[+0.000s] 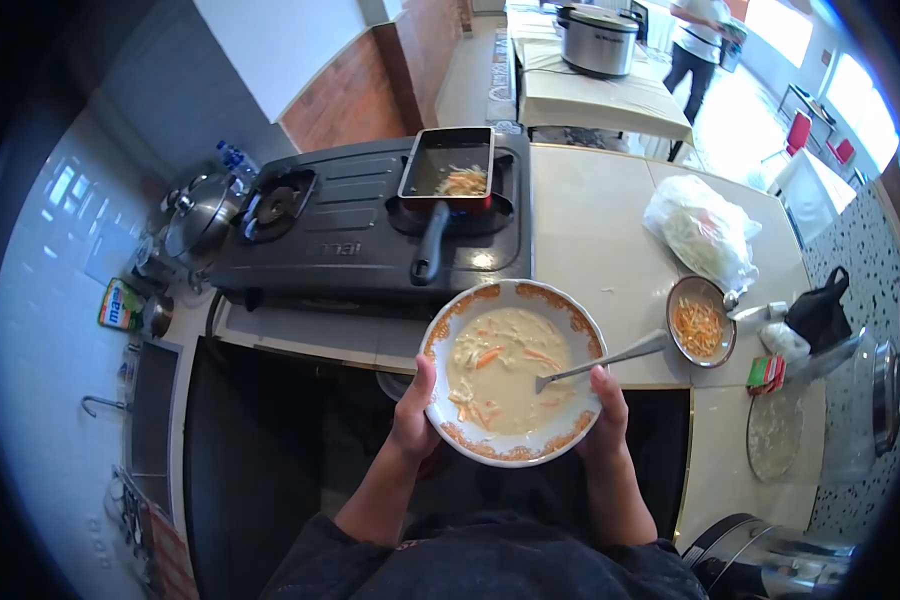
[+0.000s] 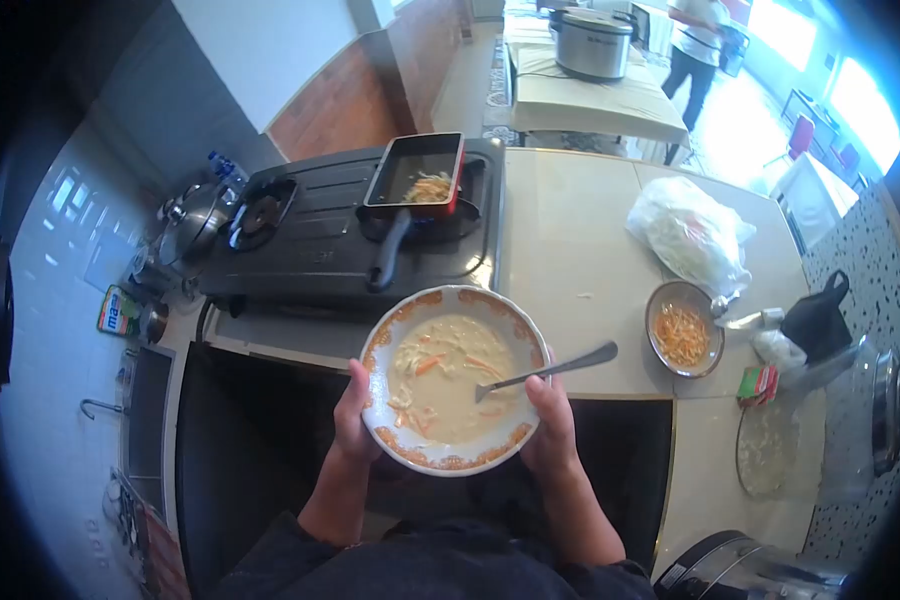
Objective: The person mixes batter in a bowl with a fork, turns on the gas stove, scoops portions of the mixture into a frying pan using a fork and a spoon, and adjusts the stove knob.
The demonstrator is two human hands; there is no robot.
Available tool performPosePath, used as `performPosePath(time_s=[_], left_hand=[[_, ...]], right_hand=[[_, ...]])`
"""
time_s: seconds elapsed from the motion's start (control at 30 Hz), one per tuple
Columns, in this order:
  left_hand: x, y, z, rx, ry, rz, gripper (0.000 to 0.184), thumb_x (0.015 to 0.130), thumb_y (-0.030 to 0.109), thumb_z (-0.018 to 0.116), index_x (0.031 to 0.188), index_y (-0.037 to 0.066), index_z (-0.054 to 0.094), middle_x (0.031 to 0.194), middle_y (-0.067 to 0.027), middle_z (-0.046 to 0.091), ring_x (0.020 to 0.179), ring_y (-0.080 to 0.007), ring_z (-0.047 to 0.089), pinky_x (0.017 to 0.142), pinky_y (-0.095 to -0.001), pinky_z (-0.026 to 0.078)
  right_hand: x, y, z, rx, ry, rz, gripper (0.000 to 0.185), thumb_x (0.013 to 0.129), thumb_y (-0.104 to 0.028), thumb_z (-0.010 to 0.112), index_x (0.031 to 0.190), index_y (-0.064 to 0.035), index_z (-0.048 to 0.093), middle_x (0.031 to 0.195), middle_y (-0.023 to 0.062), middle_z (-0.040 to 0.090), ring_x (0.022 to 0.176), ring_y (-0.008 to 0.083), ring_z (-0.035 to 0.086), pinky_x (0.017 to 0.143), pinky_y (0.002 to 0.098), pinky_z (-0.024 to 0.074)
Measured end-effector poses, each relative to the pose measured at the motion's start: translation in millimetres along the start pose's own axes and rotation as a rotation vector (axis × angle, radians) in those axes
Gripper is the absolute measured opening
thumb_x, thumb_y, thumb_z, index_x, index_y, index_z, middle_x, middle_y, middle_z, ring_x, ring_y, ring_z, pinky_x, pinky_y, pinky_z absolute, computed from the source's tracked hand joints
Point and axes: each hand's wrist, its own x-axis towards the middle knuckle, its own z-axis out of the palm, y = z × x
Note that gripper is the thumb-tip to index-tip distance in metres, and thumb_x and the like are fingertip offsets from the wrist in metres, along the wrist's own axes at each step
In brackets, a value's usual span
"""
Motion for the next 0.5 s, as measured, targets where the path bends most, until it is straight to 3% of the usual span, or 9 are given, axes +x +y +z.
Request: performPosePath(time_s=[0.03,0.07,0.2,0.3,0.4,0.43,0.5], left_hand=[[0,14,8,0.026,0.074,-0.008,0.064,0.090,0.049,0.029,0.132,0.000,0.025,0.131,-0.0150,0.037,0.120,-0.0242,0.038,0.099,-0.0370,0.032],[2,21,15,-0.009,0.142,0.038,0.063,0.092,0.047,0.021,0.127,-0.005,0.031,0.125,-0.0159,0.042,0.114,-0.0215,0.044,0.095,-0.0340,0.036],[12,55,19,0.061,0.273,0.202,0.061,0.093,0.045,0.021,0.126,-0.005,0.032,0.124,-0.0163,0.043,0.113,-0.0217,0.045,0.095,-0.0337,0.036],[26,71,11,0.004,0.302,0.290,0.061,0.092,0.045,0.023,0.127,-0.004,0.031,0.125,-0.0164,0.042,0.114,-0.0232,0.044,0.096,-0.0348,0.036],[44,84,2,-0.041,0.333,0.351,0.063,0.091,0.048,0.027,0.130,-0.001,0.028,0.128,-0.0165,0.039,0.117,-0.0252,0.041,0.096,-0.0369,0.035],[51,87,0,-0.042,0.353,0.376,0.063,0.091,0.048,0.027,0.130,-0.001,0.028,0.128,-0.0164,0.039,0.117,-0.0250,0.041,0.096,-0.0367,0.035],[65,92,-5,-0.040,0.390,0.422,0.063,0.091,0.048,0.027,0.130,-0.001,0.028,0.128,-0.0162,0.040,0.117,-0.0246,0.042,0.096,-0.0361,0.035]], right_hand=[[9,-1,9,-0.019,-0.012,0.019,0.058,0.081,-0.036,0.048,0.123,0.0023,0.037,0.116,0.0162,0.050,0.104,0.0249,0.051,0.091,0.0359,0.0391],[17,-5,17,-0.064,-0.010,0.023,0.059,0.081,-0.039,0.047,0.122,0.0024,0.038,0.115,0.0166,0.051,0.104,0.0249,0.052,0.090,0.0362,0.0397],[59,-14,49,-0.137,-0.111,0.074,0.060,0.085,-0.043,0.044,0.124,0.0024,0.037,0.117,0.0157,0.050,0.105,0.0249,0.051,0.091,0.0361,0.0390],[99,-29,59,-0.347,-0.231,0.161,0.061,0.085,-0.040,0.045,0.130,-0.0023,0.029,0.121,0.0107,0.040,0.118,0.0204,0.034,0.097,0.0340,0.0285],[138,-50,80,-0.658,-0.244,-0.176,0.052,0.087,-0.039,0.044,0.125,-0.0045,0.041,0.100,0.0017,0.050,0.077,0.0051,0.042,0.064,0.0188,0.0344],[148,-60,88,-0.635,-0.198,-0.170,0.049,0.088,-0.038,0.043,0.123,-0.0047,0.044,0.091,-0.0006,0.051,0.068,0.0029,0.039,0.057,0.0172,0.0314],[176,-76,92,-0.543,-0.219,-0.054,0.044,0.089,-0.037,0.043,0.120,-0.0053,0.048,0.076,-0.0038,0.048,0.065,0.0027,0.039,0.057,0.0173,0.0310]])
